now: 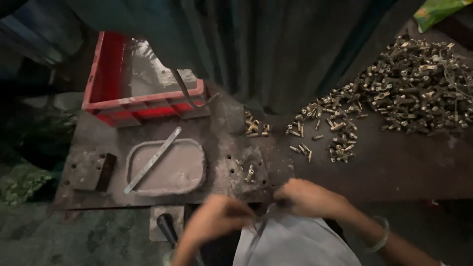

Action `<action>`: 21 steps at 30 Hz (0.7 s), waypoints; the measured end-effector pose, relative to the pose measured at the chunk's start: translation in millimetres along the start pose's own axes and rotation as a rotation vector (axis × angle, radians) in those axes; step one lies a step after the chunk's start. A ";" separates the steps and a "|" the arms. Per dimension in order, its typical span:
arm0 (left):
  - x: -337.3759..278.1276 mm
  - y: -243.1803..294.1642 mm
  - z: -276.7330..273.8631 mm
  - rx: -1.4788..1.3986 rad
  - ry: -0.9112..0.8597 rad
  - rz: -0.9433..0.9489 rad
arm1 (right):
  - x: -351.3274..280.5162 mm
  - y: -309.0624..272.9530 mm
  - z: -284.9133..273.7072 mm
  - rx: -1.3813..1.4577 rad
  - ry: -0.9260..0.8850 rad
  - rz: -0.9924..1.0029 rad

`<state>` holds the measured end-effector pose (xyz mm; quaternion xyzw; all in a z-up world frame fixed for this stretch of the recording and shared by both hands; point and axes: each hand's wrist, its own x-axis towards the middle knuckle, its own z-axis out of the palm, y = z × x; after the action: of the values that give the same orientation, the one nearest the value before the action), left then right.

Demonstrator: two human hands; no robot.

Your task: The person cleans small brass fittings one at a time at a workbench. They pick a fitting from a pile, dip it into a red crate of liquid, scrub it with a dark handheld tool, and set it aside, repeating the cycle continuously.

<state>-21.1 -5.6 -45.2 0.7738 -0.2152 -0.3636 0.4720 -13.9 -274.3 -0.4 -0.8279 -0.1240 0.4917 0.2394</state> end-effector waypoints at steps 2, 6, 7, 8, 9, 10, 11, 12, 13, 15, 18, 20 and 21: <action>-3.8 -10.4 -29.3 -0.251 0.418 0.060 | 45.3 42.7 21.8 -0.095 0.359 -0.229; -4.8 9.8 -46.8 -0.555 1.045 0.267 | 87.6 39.7 22.3 -0.530 0.741 -0.533; 1.0 7.4 -32.3 -0.552 1.048 0.277 | 90.7 39.9 21.6 -0.537 0.749 -0.536; 6.3 4.1 -18.5 -0.344 0.967 0.297 | 95.2 39.5 22.2 -0.598 0.843 -0.615; 12.3 0.0 -4.9 -0.138 0.883 0.314 | 100.2 39.5 22.6 -0.660 0.937 -0.694; 19.6 10.2 5.5 -0.135 0.880 0.317 | 102.8 42.3 22.8 -0.659 0.942 -0.693; 27.4 19.7 16.1 -0.084 0.863 0.208 | 106.0 45.7 23.0 -0.600 0.863 -0.627; 36.1 29.4 29.9 -0.040 0.839 0.099 | 106.7 51.8 24.9 -0.540 0.781 -0.555; 41.8 37.1 29.9 -0.042 0.832 0.102 | 109.0 53.2 24.5 -0.540 0.782 -0.547; 49.6 52.5 39.5 0.270 1.160 0.514 | 107.6 60.1 32.3 0.285 0.848 -0.300; 57.5 94.3 21.5 -0.018 1.113 0.422 | 105.6 47.7 5.1 1.014 0.732 -0.675; 62.7 104.5 18.5 -0.216 1.093 0.437 | 89.9 25.9 -4.4 1.079 0.762 -0.719; 66.1 109.3 16.6 -0.416 1.064 0.448 | 82.5 15.3 -9.8 1.143 0.790 -0.759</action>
<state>9.8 -110.3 23.2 0.6769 -0.0321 0.1463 0.7207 34.3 -253.7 -66.6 -0.5911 -0.0321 0.0336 0.8053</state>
